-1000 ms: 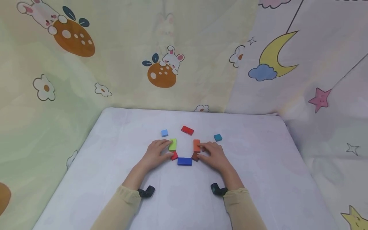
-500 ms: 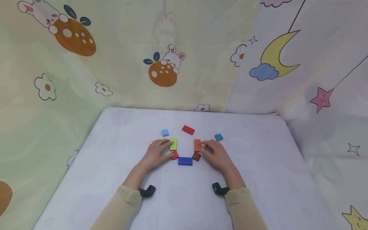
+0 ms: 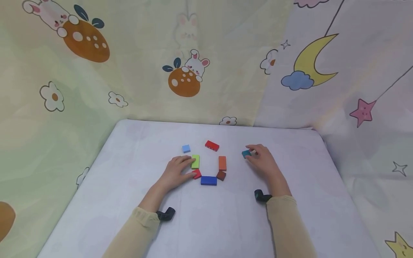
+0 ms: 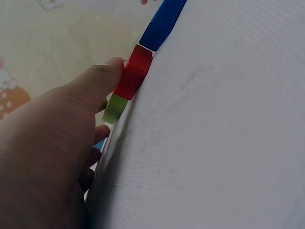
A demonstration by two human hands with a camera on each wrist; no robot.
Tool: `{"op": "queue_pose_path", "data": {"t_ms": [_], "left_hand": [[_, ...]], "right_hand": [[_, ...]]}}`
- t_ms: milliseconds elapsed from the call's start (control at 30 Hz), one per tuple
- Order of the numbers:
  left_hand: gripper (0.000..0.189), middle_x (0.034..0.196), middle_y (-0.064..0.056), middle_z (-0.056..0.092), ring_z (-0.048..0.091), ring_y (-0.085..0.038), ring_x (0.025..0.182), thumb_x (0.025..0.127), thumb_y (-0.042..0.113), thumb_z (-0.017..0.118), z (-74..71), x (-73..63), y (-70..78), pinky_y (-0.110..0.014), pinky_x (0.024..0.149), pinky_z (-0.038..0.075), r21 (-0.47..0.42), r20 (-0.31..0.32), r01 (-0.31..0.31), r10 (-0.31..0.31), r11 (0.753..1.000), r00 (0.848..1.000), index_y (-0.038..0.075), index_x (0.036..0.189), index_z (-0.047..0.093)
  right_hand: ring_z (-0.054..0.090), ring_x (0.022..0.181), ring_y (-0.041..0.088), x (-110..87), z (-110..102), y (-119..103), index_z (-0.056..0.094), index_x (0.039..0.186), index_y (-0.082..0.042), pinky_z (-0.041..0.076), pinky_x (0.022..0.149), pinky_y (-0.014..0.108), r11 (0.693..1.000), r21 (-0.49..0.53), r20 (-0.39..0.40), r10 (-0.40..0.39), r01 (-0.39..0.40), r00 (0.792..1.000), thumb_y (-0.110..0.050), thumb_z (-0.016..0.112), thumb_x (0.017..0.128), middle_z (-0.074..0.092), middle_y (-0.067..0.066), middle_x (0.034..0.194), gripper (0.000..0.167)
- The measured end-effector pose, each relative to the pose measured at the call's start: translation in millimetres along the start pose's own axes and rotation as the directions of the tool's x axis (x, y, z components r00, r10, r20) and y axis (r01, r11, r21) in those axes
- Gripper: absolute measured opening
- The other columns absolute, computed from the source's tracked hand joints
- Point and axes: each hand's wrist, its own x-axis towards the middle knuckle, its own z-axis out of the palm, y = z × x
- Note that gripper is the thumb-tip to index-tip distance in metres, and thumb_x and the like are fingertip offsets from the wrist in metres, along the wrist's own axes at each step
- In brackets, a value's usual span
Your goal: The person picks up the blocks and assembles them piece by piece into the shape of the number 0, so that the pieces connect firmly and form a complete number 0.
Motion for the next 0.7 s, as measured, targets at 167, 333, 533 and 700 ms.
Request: {"op": "queue_pose_path", "data": {"t_ms": [167, 333, 533, 700], "left_hand": [[0.067, 0.148, 0.001, 0.048, 0.038, -0.027, 0.139, 0.088, 0.062, 0.062, -1.6, -0.7, 1.4, -0.052, 0.113, 0.034, 0.002, -0.002, -0.004, 0.004, 1.0, 1.0, 0.031, 0.146, 0.048], [0.067, 0.149, 0.001, 0.048, 0.038, -0.027, 0.139, 0.088, 0.061, 0.063, -2.7, 0.7, 2.2, -0.052, 0.113, 0.034, 0.0, -0.002, -0.003, 0.003, 1.0, 1.0, 0.031, 0.146, 0.048], [0.067, 0.149, 0.001, 0.047, 0.038, -0.027, 0.139, 0.088, 0.061, 0.063, -2.2, 2.3, 1.9, -0.052, 0.113, 0.033, -0.009, 0.0, 0.0, 0.0, 1.0, 1.0, 0.032, 0.146, 0.048], [0.067, 0.148, 0.001, 0.048, 0.038, -0.027, 0.139, 0.088, 0.06, 0.063, -0.8, 3.4, 1.1, -0.052, 0.113, 0.034, -0.006, -0.001, 0.004, -0.004, 1.0, 1.0, 0.031, 0.146, 0.048]], "right_hand": [[0.05, 0.123, 0.036, 9.1, -7.0, 15.8, 0.051, 0.142, -0.017, 0.04, 0.105, 0.058, 0.999, -0.015, 0.093, 0.043, -0.042, 0.995, -0.022, 0.065, 0.095, 0.053, 0.014, 0.136, 0.049], [0.05, 0.124, 0.035, 15.0, -7.1, 22.6, 0.054, 0.14, -0.017, 0.039, 0.106, 0.058, 0.998, -0.036, 0.127, 0.045, -0.041, 0.991, -0.023, 0.064, 0.096, 0.054, 0.014, 0.135, 0.045], [0.053, 0.113, 0.032, 18.9, -4.3, 25.1, 0.06, 0.134, -0.015, 0.042, 0.1, 0.053, 0.999, -0.035, 0.108, 0.02, -0.016, 0.994, -0.021, 0.064, 0.096, 0.057, 0.014, 0.128, 0.038], [0.052, 0.11, 0.03, 20.8, -2.4, 25.0, 0.06, 0.133, -0.015, 0.044, 0.097, 0.051, 0.998, -0.045, 0.11, 0.043, -0.038, 0.993, -0.022, 0.063, 0.097, 0.057, 0.012, 0.127, 0.037]]}}
